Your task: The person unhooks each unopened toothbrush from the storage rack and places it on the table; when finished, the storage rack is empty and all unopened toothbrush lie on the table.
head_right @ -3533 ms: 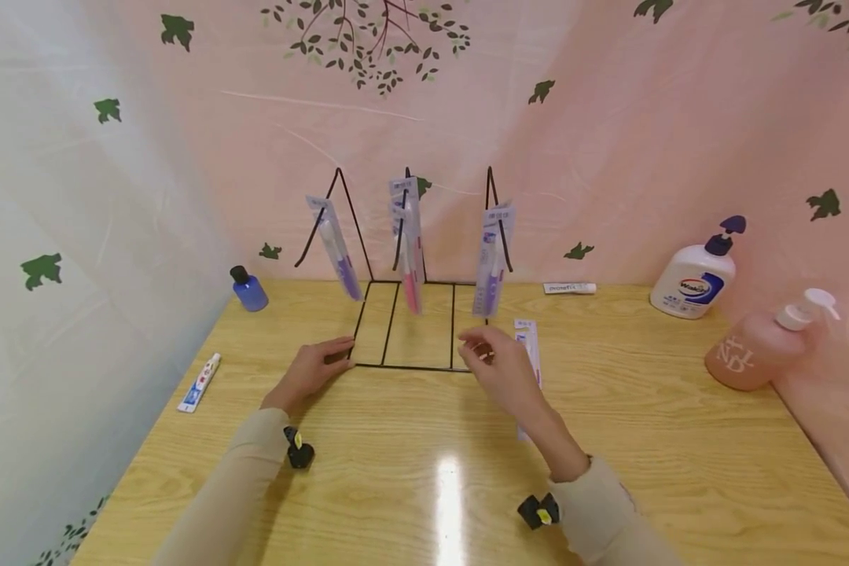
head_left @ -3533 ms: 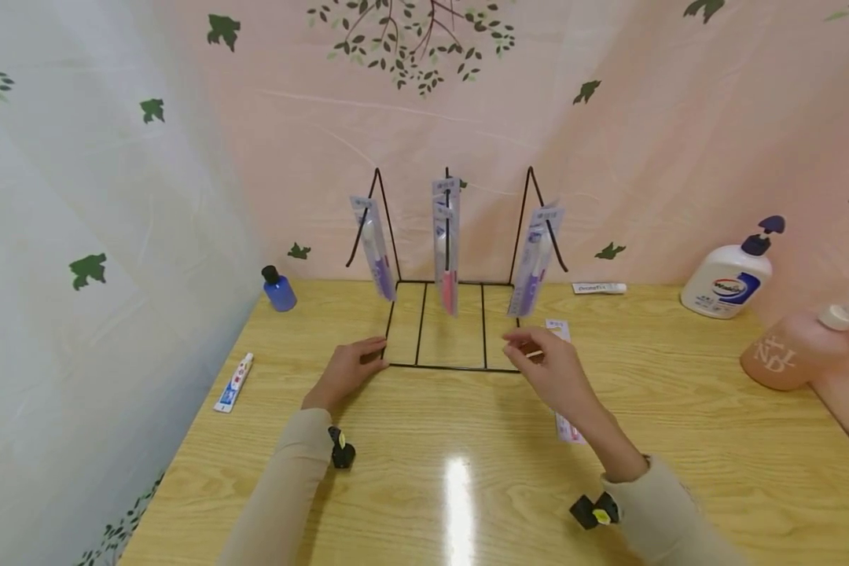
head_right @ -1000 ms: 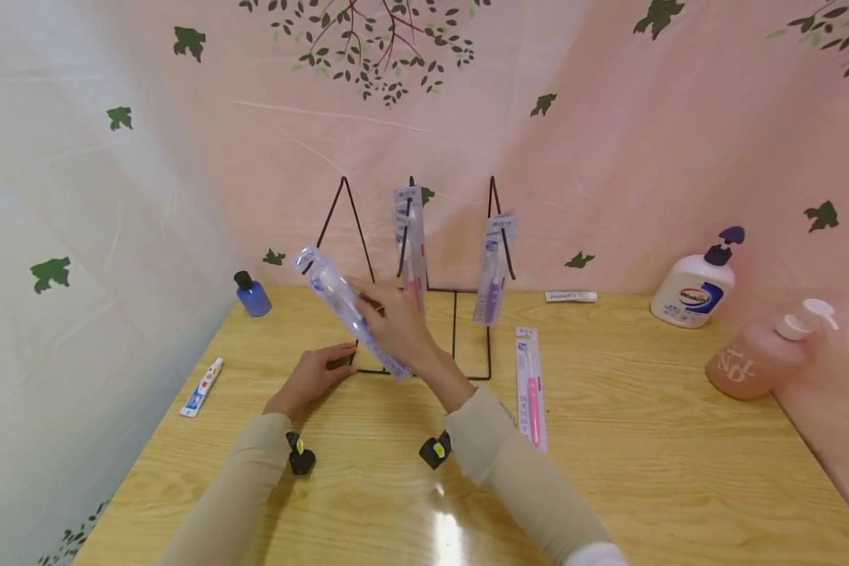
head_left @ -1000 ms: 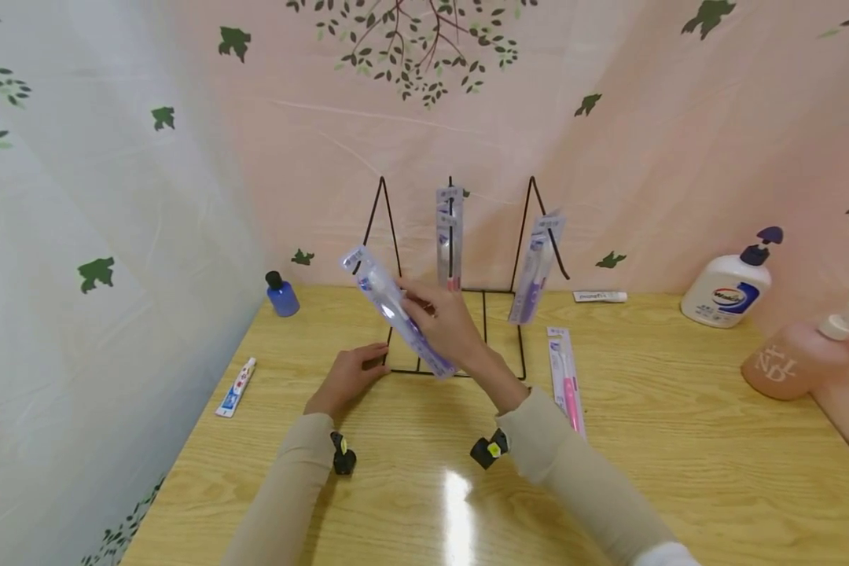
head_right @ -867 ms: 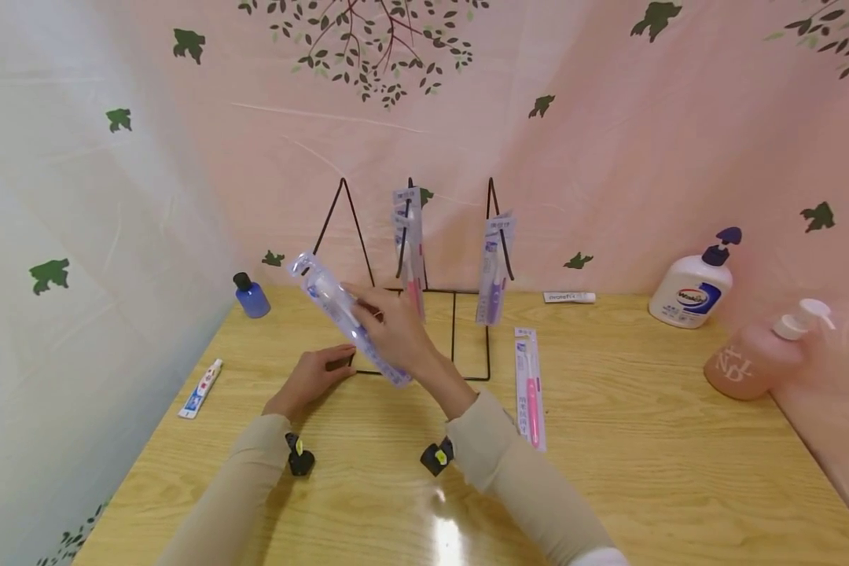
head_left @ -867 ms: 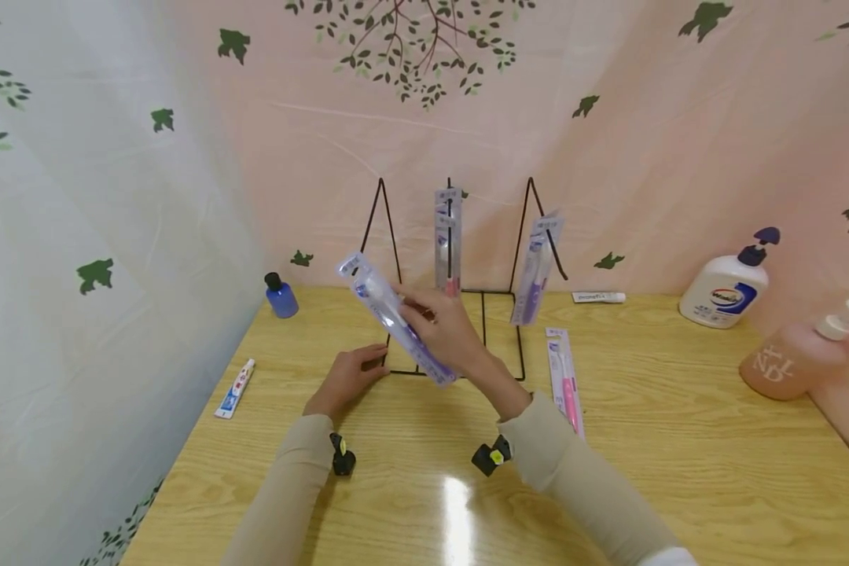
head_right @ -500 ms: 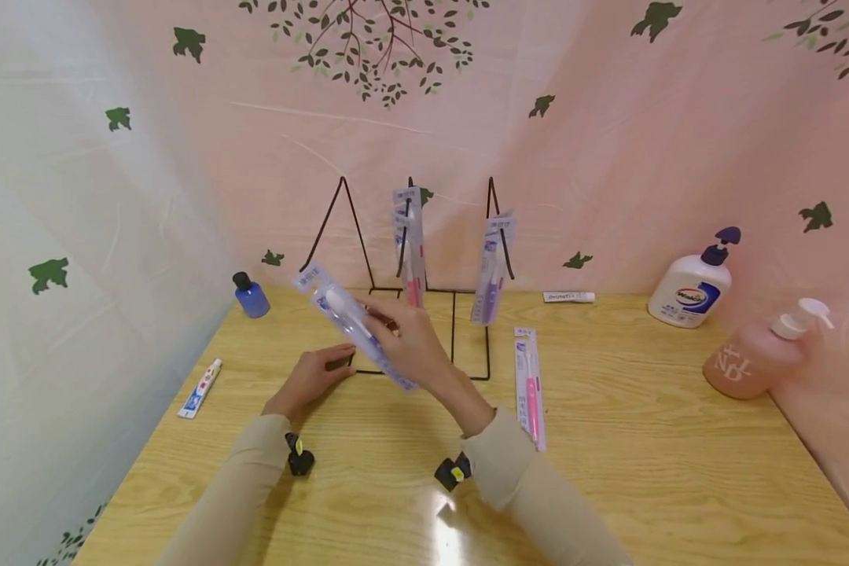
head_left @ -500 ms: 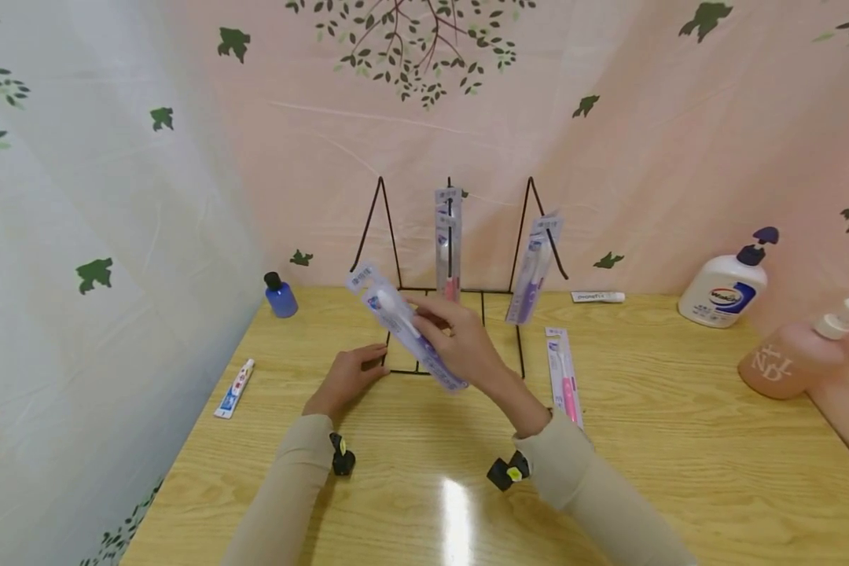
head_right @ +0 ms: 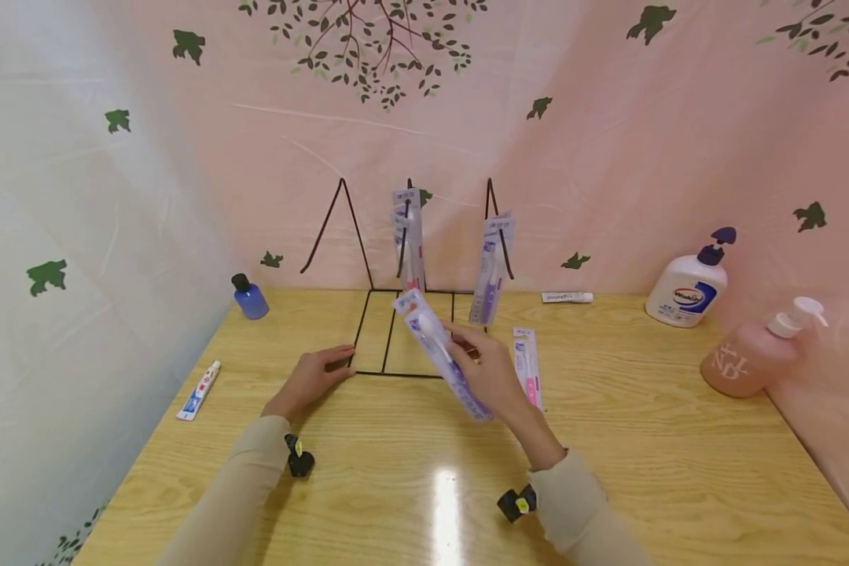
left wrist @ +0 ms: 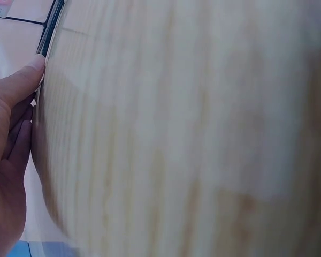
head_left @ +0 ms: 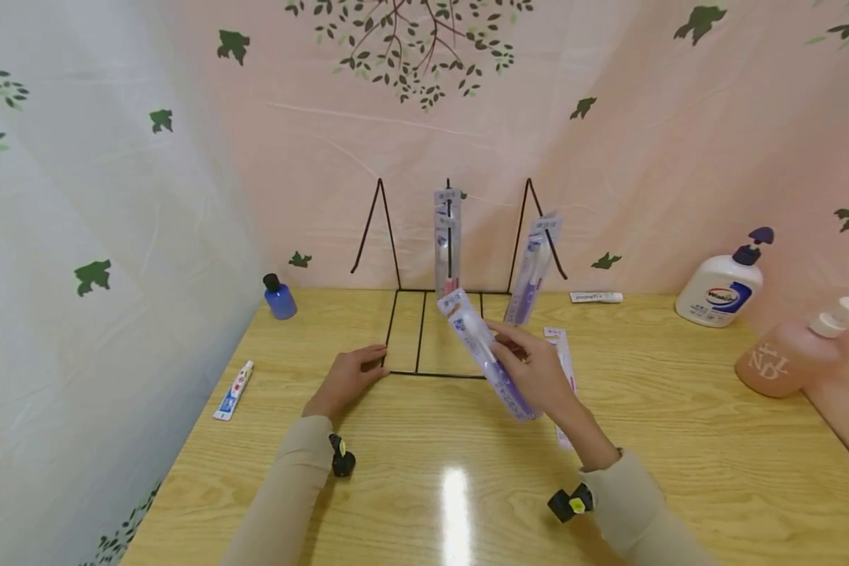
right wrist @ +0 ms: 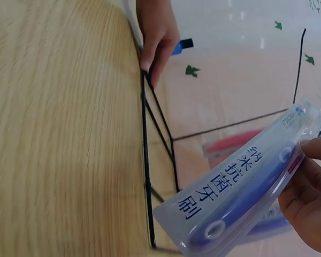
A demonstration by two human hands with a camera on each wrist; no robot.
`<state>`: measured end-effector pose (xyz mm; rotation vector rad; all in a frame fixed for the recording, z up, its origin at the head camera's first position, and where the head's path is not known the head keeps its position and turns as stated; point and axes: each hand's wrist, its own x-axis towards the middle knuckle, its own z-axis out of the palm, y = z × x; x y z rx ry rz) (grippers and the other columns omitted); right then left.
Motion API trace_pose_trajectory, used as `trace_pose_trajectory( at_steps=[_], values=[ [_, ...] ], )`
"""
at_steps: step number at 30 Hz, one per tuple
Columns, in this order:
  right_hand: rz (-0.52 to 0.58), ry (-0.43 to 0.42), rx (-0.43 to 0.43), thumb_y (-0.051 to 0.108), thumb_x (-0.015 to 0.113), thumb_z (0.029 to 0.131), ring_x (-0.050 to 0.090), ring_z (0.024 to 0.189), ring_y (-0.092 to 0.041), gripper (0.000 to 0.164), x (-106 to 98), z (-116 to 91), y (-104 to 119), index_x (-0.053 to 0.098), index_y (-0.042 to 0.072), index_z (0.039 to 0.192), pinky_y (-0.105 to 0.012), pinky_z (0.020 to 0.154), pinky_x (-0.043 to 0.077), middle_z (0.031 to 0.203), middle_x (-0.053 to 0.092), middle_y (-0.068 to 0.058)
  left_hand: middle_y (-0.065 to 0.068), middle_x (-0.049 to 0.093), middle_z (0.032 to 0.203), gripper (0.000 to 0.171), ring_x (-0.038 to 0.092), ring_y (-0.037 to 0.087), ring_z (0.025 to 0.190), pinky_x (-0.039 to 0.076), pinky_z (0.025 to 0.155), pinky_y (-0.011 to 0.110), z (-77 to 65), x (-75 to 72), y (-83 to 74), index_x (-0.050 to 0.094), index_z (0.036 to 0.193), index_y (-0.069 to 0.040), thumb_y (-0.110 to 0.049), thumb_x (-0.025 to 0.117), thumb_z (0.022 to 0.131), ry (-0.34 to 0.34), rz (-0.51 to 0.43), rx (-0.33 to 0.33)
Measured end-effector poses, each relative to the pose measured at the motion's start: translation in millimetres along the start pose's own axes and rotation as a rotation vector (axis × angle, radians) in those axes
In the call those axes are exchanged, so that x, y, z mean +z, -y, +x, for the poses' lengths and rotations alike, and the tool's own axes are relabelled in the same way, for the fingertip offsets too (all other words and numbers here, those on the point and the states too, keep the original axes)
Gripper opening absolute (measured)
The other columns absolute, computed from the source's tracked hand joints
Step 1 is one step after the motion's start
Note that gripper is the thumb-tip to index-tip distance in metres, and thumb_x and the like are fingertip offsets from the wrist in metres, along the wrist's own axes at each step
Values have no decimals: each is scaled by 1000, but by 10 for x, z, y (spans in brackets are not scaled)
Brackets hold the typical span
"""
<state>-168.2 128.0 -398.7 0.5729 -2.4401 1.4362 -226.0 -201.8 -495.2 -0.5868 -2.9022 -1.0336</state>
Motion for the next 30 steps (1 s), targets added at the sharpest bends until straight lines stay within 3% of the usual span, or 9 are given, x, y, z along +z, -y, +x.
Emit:
trace_pose_trajectory(
  at_steps=[11, 18, 23, 30],
  values=[
    [-105, -145, 107, 15, 60, 96, 61, 70, -4, 35, -625, -354, -327, 60, 9, 130, -15, 59, 51, 92, 69, -13, 5, 52, 142, 48, 45, 27, 134, 38, 111, 44, 1, 8, 2, 56, 135, -8, -28, 65, 92, 16, 5, -42],
    [-195, -191, 289, 20, 56, 98, 55, 73, 4, 40, -1049, -505, -642, 54, 5, 135, -9, 60, 48, 102, 64, -17, 5, 52, 142, 48, 45, 26, 134, 39, 110, 43, 1, 6, -19, 56, 135, -8, -27, 64, 92, 14, -1, -46],
    [-225, -120, 448, 23, 51, 100, 54, 75, 5, 45, -1224, -552, -978, 48, -1, 138, -13, 61, 50, 110, 62, -23, 5, 51, 143, 48, 45, 27, 134, 38, 111, 44, -5, -9, -49, 55, 136, -8, -26, 64, 93, 27, 3, -53],
    [-244, 55, 577, 24, 48, 101, 59, 88, -21, 47, -1212, -521, -1302, 45, -6, 137, -22, 67, 51, 113, 57, -26, 4, 51, 142, 48, 45, 27, 134, 39, 110, 44, 2, -7, -56, 55, 135, -9, -27, 65, 92, 28, 14, -53]
  ],
)
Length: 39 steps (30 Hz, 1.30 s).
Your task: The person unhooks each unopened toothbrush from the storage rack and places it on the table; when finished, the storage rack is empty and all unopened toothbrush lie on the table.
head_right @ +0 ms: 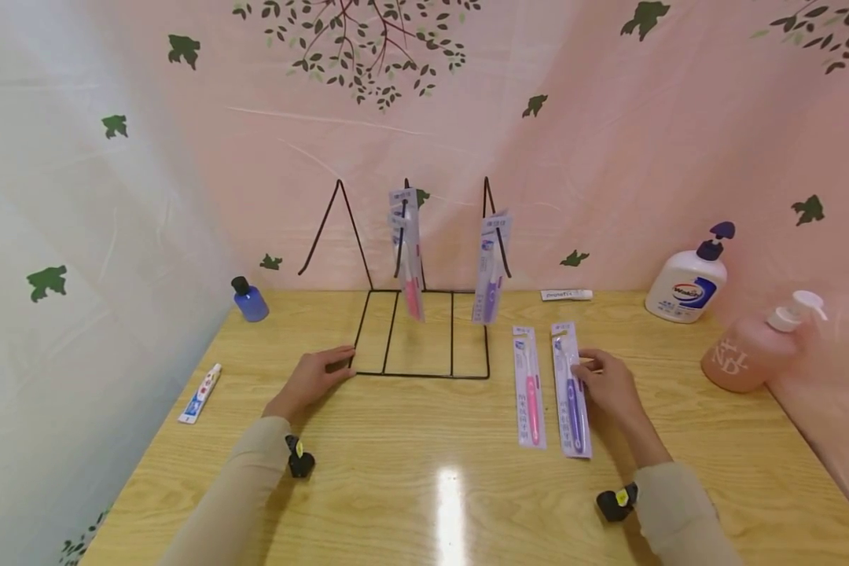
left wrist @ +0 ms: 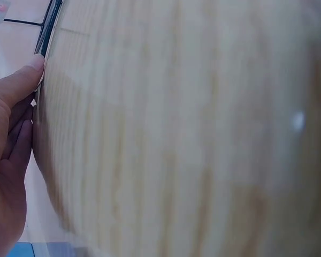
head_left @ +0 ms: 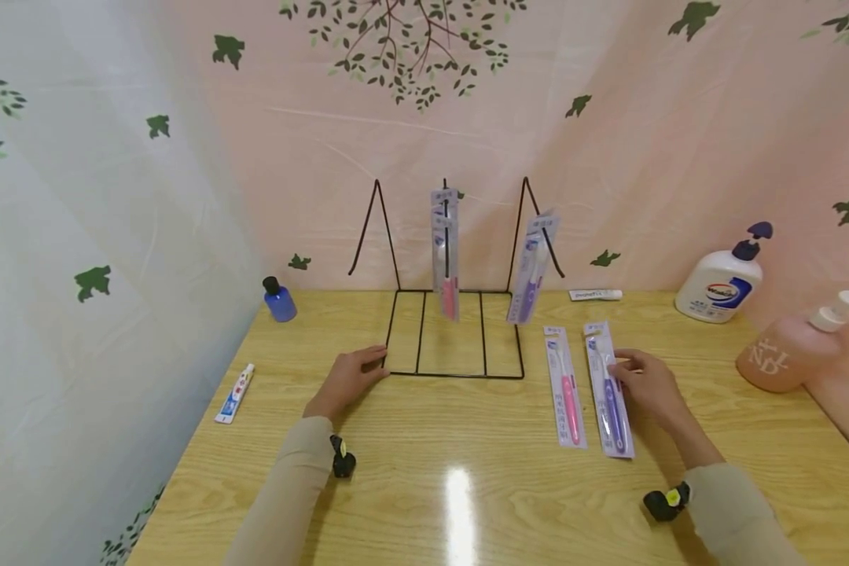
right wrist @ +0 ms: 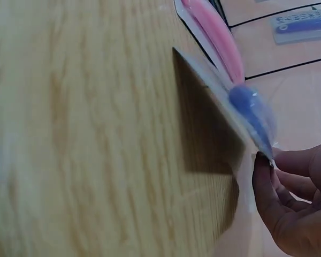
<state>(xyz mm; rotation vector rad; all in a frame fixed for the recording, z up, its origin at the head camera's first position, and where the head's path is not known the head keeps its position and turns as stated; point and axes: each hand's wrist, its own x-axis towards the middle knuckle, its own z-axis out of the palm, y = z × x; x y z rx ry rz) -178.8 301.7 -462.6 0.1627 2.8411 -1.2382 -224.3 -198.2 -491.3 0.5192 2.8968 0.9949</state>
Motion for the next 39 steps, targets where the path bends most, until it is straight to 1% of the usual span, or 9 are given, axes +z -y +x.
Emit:
trace_pose_trajectory(
  at_steps=[4, 11, 13, 15, 20, 25, 27, 33, 39],
  values=[
    [-68, 2, -4, 21, 52, 99, 60, 86, -26, 44, 33, 32, -21, 50, -7, 132, -24, 65, 48, 109, 60, -27, 4, 51, 142, 48, 45, 27, 134, 39, 111, 43, 13, 12, 3, 55, 136, -9, -27, 64, 93, 8, -8, 5],
    [-125, -10, -11, 20, 57, 96, 61, 78, -24, 42, 5, -36, 32, 54, -10, 126, -26, 60, 48, 103, 62, -27, 5, 51, 142, 48, 45, 28, 133, 39, 110, 45, 13, 2, -20, 55, 136, -8, -26, 65, 92, 2, -13, 18],
    [-145, -29, -14, 20, 56, 97, 60, 79, -25, 41, -9, -79, 65, 55, -9, 125, -26, 59, 47, 104, 62, -27, 5, 51, 142, 48, 45, 28, 133, 39, 110, 44, 11, -2, -18, 55, 136, -8, -26, 65, 92, 5, -12, 19],
    [-152, -76, -51, 21, 56, 97, 62, 81, -28, 38, -21, -130, 149, 58, -6, 123, -25, 59, 47, 103, 63, -25, 6, 51, 142, 48, 46, 28, 133, 39, 110, 44, 6, -5, -14, 55, 136, -7, -26, 65, 92, 4, -9, 22],
    [-111, -193, -225, 22, 58, 96, 65, 89, -34, 31, -8, -298, 584, 64, 1, 119, -20, 58, 48, 98, 67, -18, 5, 52, 142, 48, 46, 28, 133, 39, 110, 44, -5, -11, -19, 55, 135, -7, -26, 65, 92, 2, -11, 15],
    [-44, -263, -432, 16, 62, 94, 66, 85, -25, 25, 97, -411, 1059, 67, 5, 117, -8, 65, 47, 95, 68, -11, 6, 52, 142, 49, 46, 28, 133, 39, 110, 45, -10, -2, -13, 55, 136, -7, -26, 65, 92, -2, -8, 20],
    [-12, -279, -512, 13, 63, 93, 65, 82, -20, 24, 160, -432, 1234, 68, 5, 115, -6, 67, 47, 93, 69, -8, 6, 52, 142, 49, 46, 28, 133, 39, 110, 45, -9, 2, -8, 55, 136, -7, -26, 65, 92, -4, -8, 21],
    [92, -235, -687, 5, 65, 90, 66, 82, -18, 23, 439, -355, 1761, 68, 3, 112, -21, 67, 56, 92, 68, -8, 6, 52, 142, 49, 46, 29, 133, 39, 109, 45, -3, 5, 1, 55, 135, -7, -26, 65, 91, -8, -3, 24],
    [205, -250, -710, 7, 64, 91, 65, 90, -23, 28, 753, -25, 2104, 62, 3, 119, -34, 73, 58, 99, 66, -13, 7, 51, 142, 49, 45, 29, 133, 39, 109, 45, -4, -2, 8, 55, 135, -7, -26, 65, 92, -1, -13, 27]
  ],
)
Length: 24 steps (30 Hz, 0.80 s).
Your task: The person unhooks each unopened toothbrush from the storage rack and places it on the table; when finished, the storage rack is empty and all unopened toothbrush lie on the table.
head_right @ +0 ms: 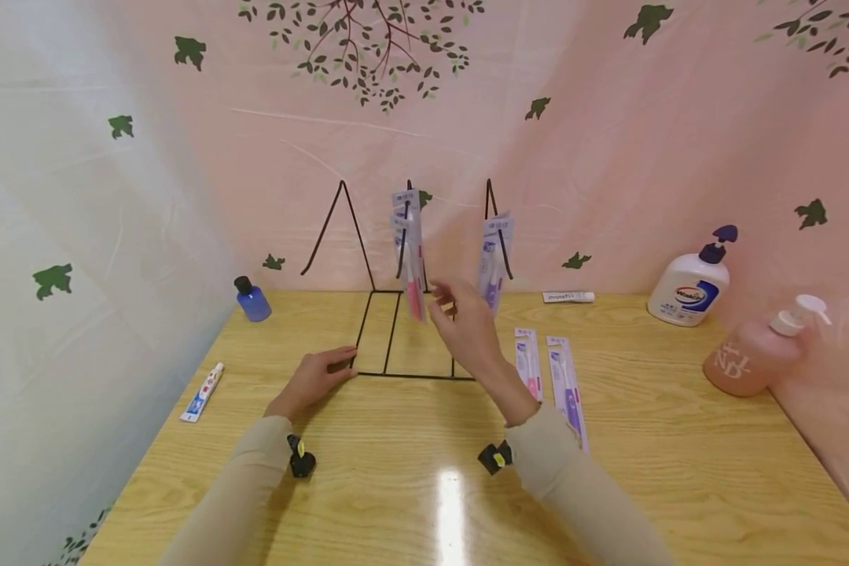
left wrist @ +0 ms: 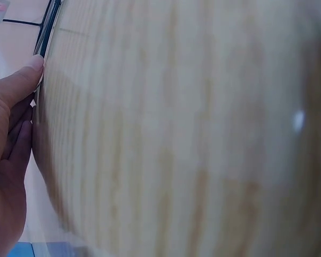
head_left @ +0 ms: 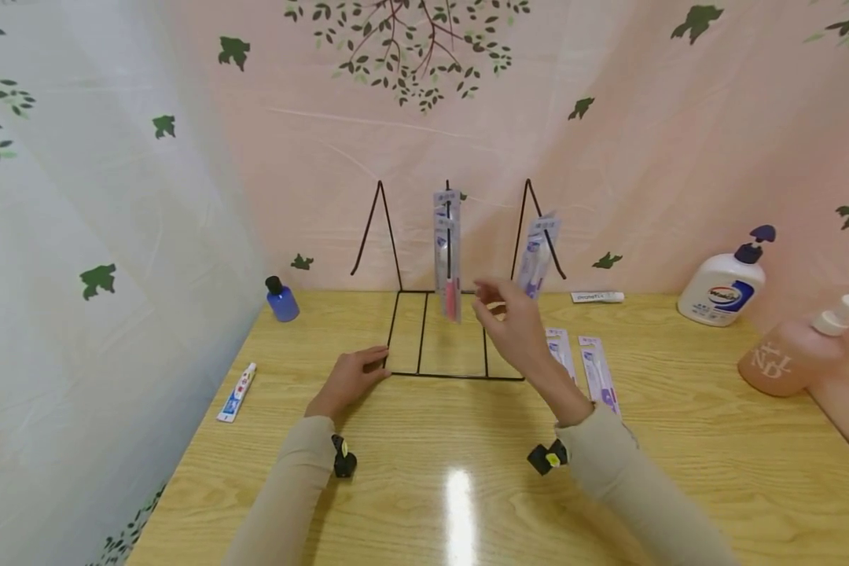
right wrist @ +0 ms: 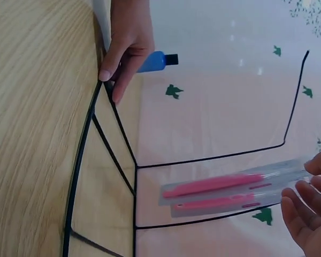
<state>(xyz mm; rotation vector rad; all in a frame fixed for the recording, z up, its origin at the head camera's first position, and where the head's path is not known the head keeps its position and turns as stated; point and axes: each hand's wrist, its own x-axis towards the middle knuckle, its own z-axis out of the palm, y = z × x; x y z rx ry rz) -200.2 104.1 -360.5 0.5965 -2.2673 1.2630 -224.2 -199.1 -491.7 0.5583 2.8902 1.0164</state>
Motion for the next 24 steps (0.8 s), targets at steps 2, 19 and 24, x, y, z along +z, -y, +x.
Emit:
trace_pose_trajectory(
  at_steps=[2, 19, 24],
  values=[
    [37, -31, 8, 6, 63, 91, 65, 91, -25, 29, 125, 120, -33, 60, 1, 120, -37, 75, 58, 101, 66, -16, 7, 51, 142, 49, 45, 29, 133, 39, 110, 45, 1, 0, 4, 55, 135, -7, -26, 65, 91, 0, -7, 1],
    [311, -94, 111, 5, 55, 96, 63, 90, -32, 32, 500, 402, -176, 54, 4, 128, -35, 76, 56, 104, 65, -21, 7, 52, 141, 48, 46, 29, 132, 39, 109, 45, 0, 9, 18, 55, 135, -6, -26, 65, 92, -6, 4, 17],
    [303, -82, 79, 0, 52, 96, 61, 83, -35, 35, 369, 294, 54, 51, 0, 131, -20, 68, 51, 101, 64, -25, 8, 53, 141, 49, 47, 29, 132, 40, 109, 45, -2, -10, 12, 55, 135, -6, -26, 65, 91, -11, 0, 17]
  ],
)
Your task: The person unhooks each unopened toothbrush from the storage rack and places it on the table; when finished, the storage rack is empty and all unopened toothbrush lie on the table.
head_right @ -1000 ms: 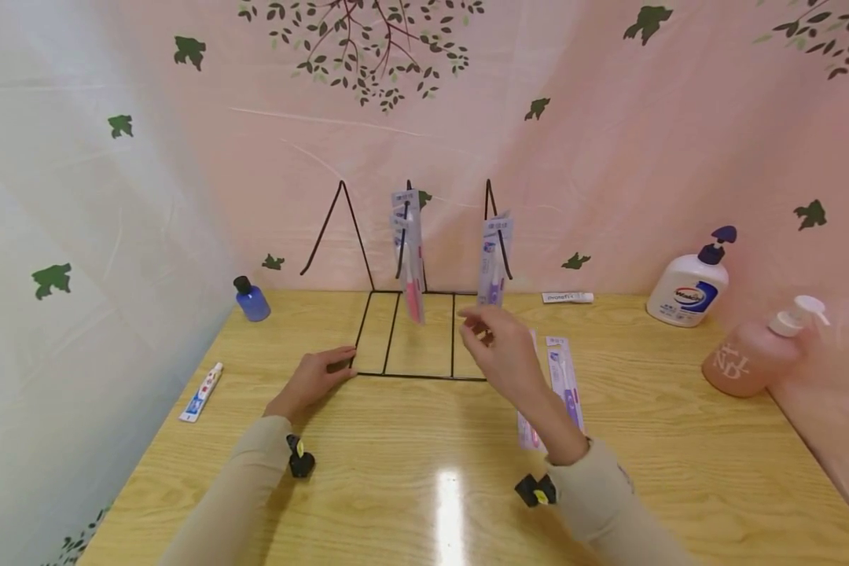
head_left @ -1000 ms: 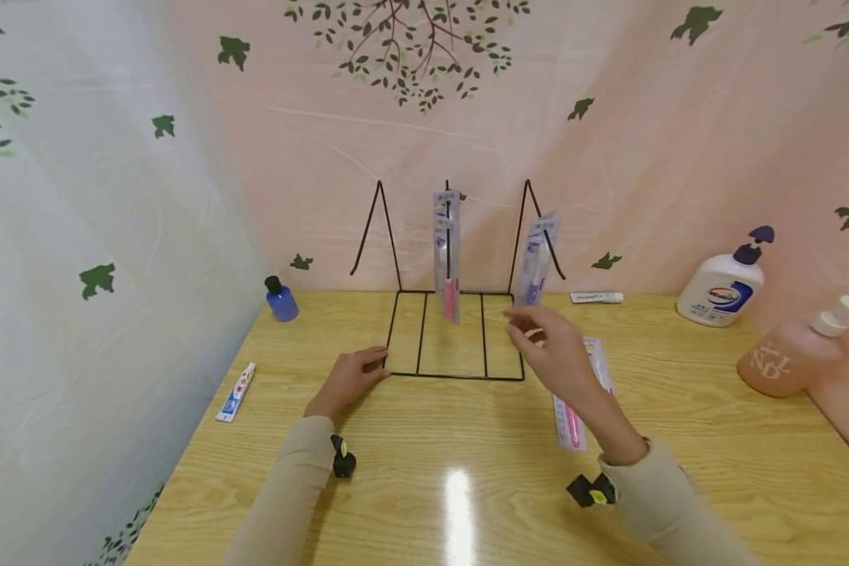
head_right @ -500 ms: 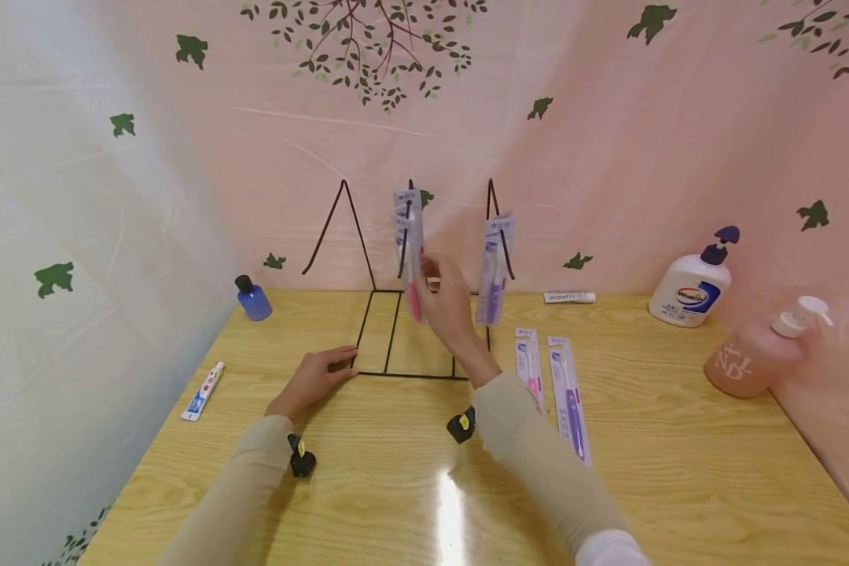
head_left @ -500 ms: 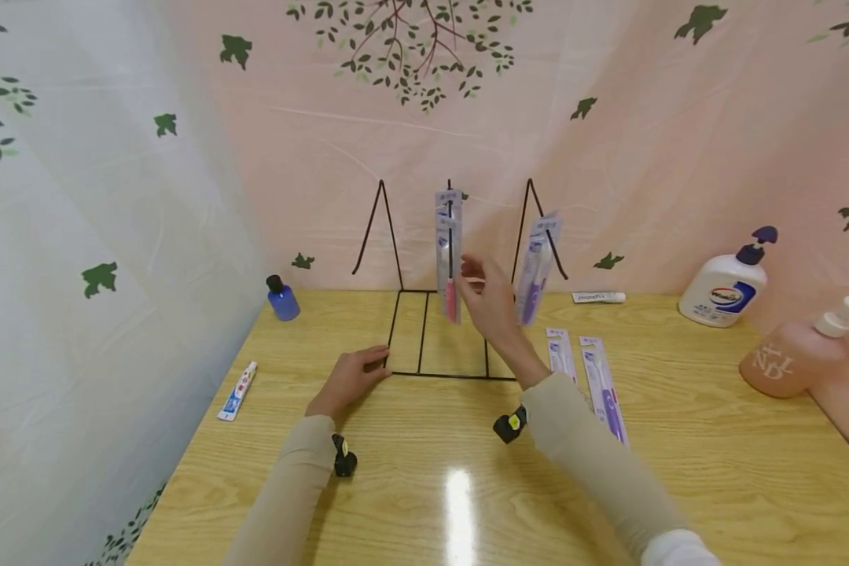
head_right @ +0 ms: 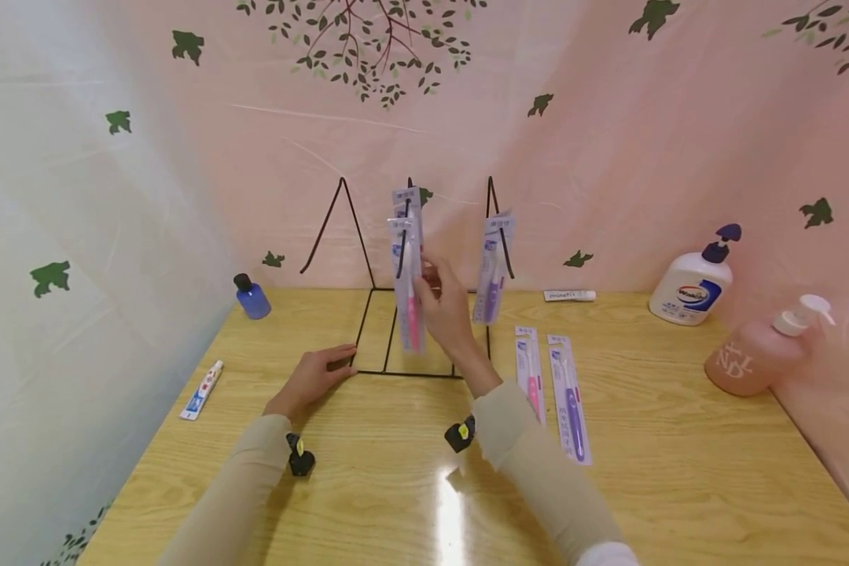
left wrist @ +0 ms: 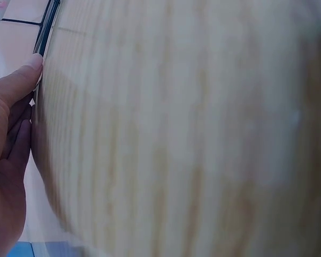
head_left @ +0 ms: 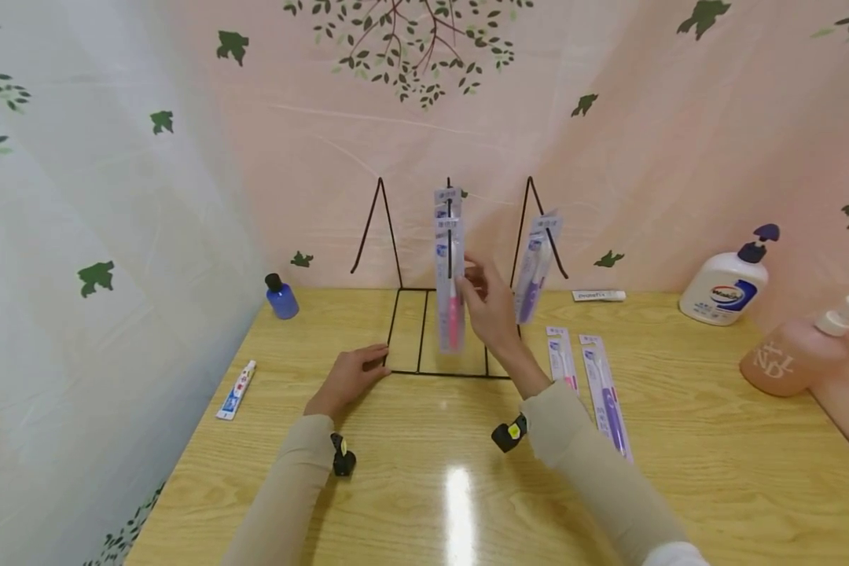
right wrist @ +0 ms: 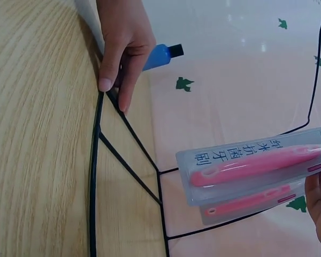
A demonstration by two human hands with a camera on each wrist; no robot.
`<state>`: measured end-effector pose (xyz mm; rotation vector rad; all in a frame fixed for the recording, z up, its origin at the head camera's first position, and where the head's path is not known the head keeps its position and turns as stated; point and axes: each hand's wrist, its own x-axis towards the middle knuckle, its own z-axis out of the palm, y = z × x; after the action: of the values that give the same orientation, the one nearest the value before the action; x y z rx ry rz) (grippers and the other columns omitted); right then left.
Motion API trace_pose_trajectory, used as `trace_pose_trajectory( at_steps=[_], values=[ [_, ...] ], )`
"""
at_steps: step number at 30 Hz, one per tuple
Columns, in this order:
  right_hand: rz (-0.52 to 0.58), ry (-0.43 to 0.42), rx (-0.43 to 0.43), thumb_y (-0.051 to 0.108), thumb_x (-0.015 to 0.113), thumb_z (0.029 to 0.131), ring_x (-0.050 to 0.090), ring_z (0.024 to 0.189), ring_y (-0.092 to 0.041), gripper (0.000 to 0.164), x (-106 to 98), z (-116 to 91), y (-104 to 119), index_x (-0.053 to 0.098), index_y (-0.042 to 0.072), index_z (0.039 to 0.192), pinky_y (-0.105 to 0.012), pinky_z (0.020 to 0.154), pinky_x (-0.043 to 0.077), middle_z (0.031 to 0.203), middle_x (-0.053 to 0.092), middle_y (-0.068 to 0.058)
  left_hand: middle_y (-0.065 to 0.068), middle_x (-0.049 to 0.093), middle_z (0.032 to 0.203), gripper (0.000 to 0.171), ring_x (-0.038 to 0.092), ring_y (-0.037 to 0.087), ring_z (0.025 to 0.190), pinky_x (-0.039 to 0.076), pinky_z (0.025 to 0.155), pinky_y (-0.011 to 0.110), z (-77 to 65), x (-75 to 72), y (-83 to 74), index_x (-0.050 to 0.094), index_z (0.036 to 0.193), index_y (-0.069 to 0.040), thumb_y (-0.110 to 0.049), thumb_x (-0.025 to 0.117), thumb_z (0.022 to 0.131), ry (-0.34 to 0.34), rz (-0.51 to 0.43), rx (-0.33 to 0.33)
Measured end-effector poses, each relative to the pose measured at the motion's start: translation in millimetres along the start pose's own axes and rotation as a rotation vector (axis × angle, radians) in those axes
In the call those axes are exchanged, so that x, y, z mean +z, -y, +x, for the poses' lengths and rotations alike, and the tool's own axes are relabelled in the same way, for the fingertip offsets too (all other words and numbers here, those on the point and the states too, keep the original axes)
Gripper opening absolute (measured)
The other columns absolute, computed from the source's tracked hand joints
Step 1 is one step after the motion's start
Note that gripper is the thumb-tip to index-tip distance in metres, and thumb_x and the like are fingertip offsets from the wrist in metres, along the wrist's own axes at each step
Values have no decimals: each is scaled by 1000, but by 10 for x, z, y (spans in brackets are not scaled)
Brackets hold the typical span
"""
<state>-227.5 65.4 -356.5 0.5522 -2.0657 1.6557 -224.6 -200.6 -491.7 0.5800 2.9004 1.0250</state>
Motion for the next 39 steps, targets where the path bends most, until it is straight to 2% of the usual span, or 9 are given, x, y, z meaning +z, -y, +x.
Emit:
trace_pose_trajectory(
  at_steps=[4, 11, 13, 19, 23, 28, 33, 36, 39],
  values=[
    [9, 7, 16, -1, 52, 96, 60, 81, -36, 34, -64, -76, 156, 52, -3, 131, -18, 66, 50, 100, 64, -26, 7, 53, 140, 49, 47, 29, 131, 40, 109, 45, 17, 4, 2, 56, 134, -6, -27, 65, 91, -5, 17, 3],
    [17, 15, 44, 1, 53, 96, 59, 77, -36, 36, -133, -165, 241, 54, -2, 132, -15, 61, 47, 98, 65, -26, 8, 53, 140, 49, 47, 30, 132, 39, 109, 47, 22, 19, 18, 56, 134, -5, -26, 66, 91, -11, 17, 6],
    [29, 21, 40, 2, 54, 96, 59, 76, -34, 37, -152, -181, 200, 55, 1, 133, -17, 61, 49, 97, 66, -24, 8, 53, 140, 48, 47, 30, 132, 39, 110, 46, 20, 23, 26, 57, 134, -6, -26, 66, 91, -13, 10, 4],
    [33, 24, 24, 12, 58, 96, 60, 75, -18, 37, -193, -225, -37, 58, 11, 133, -20, 62, 53, 95, 68, -17, 7, 54, 140, 48, 48, 30, 131, 40, 109, 46, 20, 32, 40, 57, 134, -6, -27, 66, 91, -17, 10, 9],
    [29, 47, 18, 11, 58, 96, 62, 78, -18, 38, -234, -276, -13, 57, 9, 133, -21, 64, 55, 97, 68, -18, 6, 53, 140, 49, 47, 29, 132, 39, 109, 45, 22, 35, 37, 56, 134, -7, -27, 66, 91, -10, 7, 2],
    [25, 84, 54, 10, 57, 96, 63, 82, -22, 38, -287, -348, 69, 57, 11, 134, -22, 67, 55, 99, 67, -17, 7, 53, 140, 49, 47, 30, 132, 39, 109, 46, 19, 33, 22, 56, 134, -6, -26, 66, 91, -7, 2, -4],
    [1, 111, 78, 2, 56, 95, 61, 80, -27, 38, -342, -425, 285, 56, 3, 133, -24, 67, 55, 95, 64, -21, 6, 54, 140, 49, 47, 29, 131, 39, 109, 45, 23, 25, 13, 57, 134, -7, -27, 67, 90, -6, 14, -7],
    [-21, 128, 64, -1, 55, 94, 61, 79, -28, 37, -375, -472, 396, 55, -3, 131, -25, 67, 56, 93, 64, -23, 7, 54, 140, 49, 48, 30, 131, 40, 109, 46, 20, 23, 4, 57, 134, -7, -26, 67, 90, -7, 16, 2],
    [-41, 139, 40, -2, 55, 94, 62, 78, -27, 36, -397, -505, 411, 56, -4, 130, -23, 67, 57, 91, 65, -22, 7, 54, 140, 48, 48, 30, 131, 40, 108, 46, 17, 23, 1, 57, 134, -6, -25, 67, 90, -8, 9, 1]
  ],
)
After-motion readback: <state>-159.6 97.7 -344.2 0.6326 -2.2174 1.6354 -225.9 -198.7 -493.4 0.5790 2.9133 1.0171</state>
